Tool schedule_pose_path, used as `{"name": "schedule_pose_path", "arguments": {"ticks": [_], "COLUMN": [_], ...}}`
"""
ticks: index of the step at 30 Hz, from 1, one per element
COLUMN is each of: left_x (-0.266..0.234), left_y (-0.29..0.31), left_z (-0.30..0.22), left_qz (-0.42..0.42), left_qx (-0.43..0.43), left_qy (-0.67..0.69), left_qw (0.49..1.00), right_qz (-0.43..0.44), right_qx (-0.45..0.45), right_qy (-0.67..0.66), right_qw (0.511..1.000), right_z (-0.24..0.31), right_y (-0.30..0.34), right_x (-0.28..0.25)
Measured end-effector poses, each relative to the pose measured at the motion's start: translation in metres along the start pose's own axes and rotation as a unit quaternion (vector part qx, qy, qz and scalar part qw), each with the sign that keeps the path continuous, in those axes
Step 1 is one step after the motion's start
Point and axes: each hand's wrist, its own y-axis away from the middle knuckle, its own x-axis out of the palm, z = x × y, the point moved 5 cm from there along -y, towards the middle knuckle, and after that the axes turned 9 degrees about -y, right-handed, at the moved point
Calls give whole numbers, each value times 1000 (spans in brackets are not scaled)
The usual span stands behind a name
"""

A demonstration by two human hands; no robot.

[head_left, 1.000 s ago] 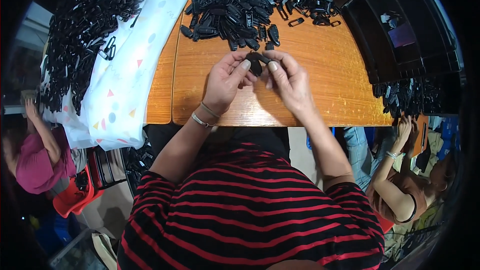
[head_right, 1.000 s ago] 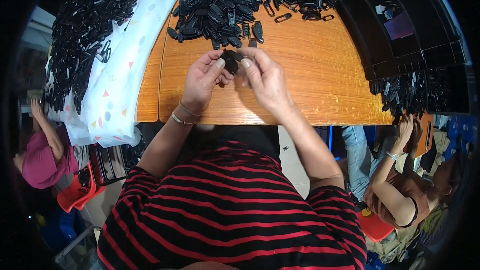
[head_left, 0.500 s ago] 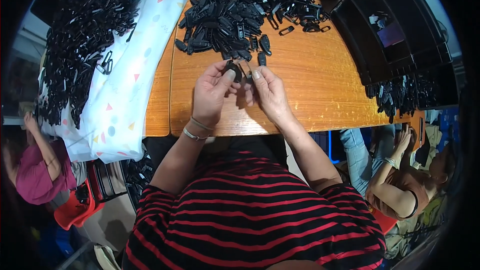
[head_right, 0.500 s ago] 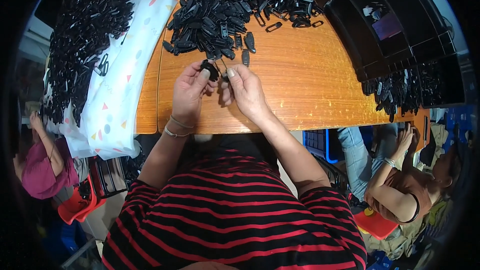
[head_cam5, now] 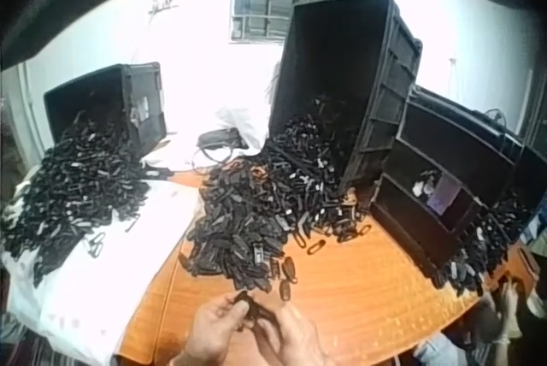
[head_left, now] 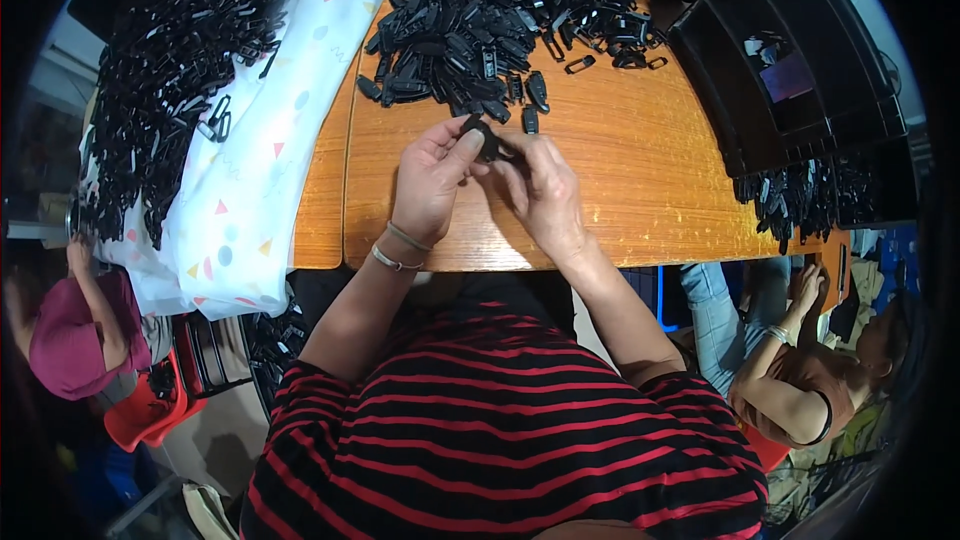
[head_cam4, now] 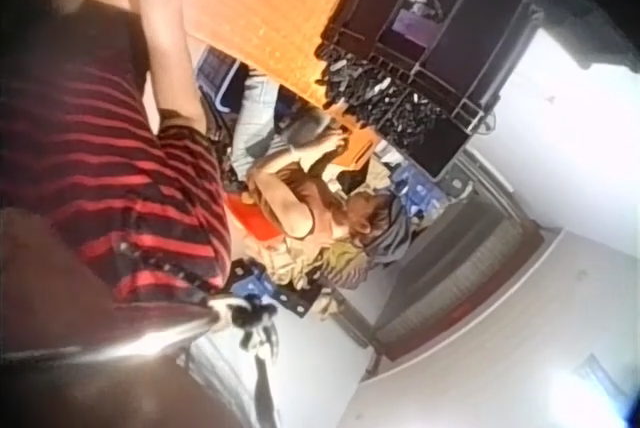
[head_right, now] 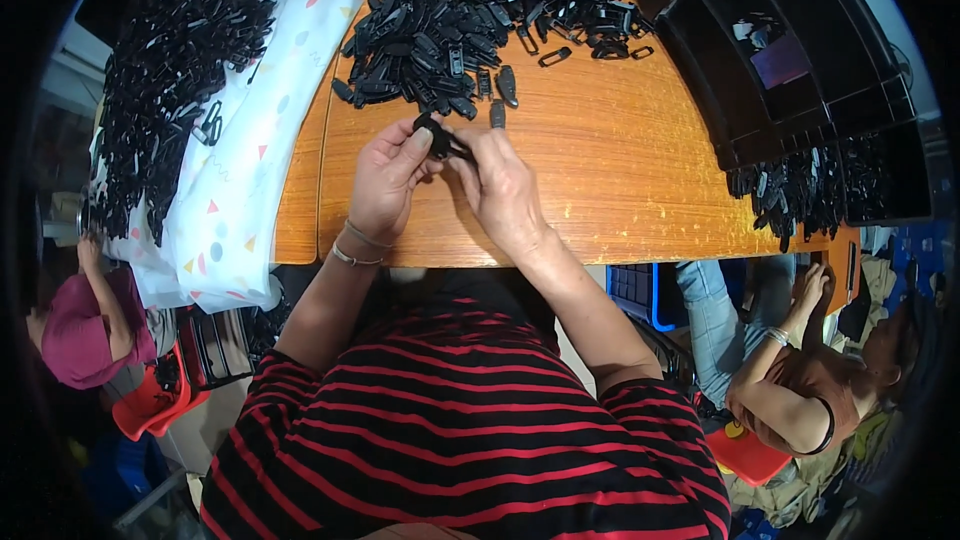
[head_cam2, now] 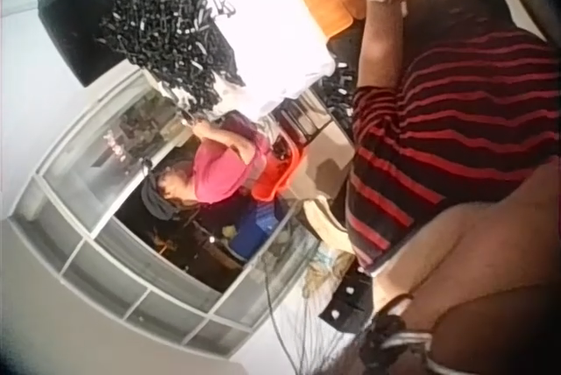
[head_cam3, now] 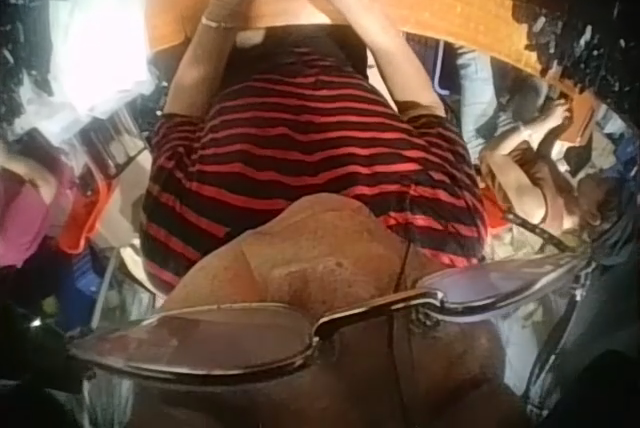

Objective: Assembling small black plastic components by snapping pieces together.

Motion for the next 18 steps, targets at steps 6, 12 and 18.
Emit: {"name": "schedule_pose_path", "arguments": {"ticks": [6,12,18], "left_x": [3,0,1], "left_y": [2,6,7], "left_z": [-6,-11,-15], "left_qz": [6,41,35], "left_qx": [22,59,78], "left_qy": [-25,-61,-81], "left_qw": [999,996,993], "right_qz": [-23,-32,-11], "right_qx": [43,120,117], "right_qy": [57,-58,-75], "right_qw": [997,991,990], "right_z": [-10,5,3], "right_y": [-9,-11,-6], "right_x": [-8,-9,-5]}}
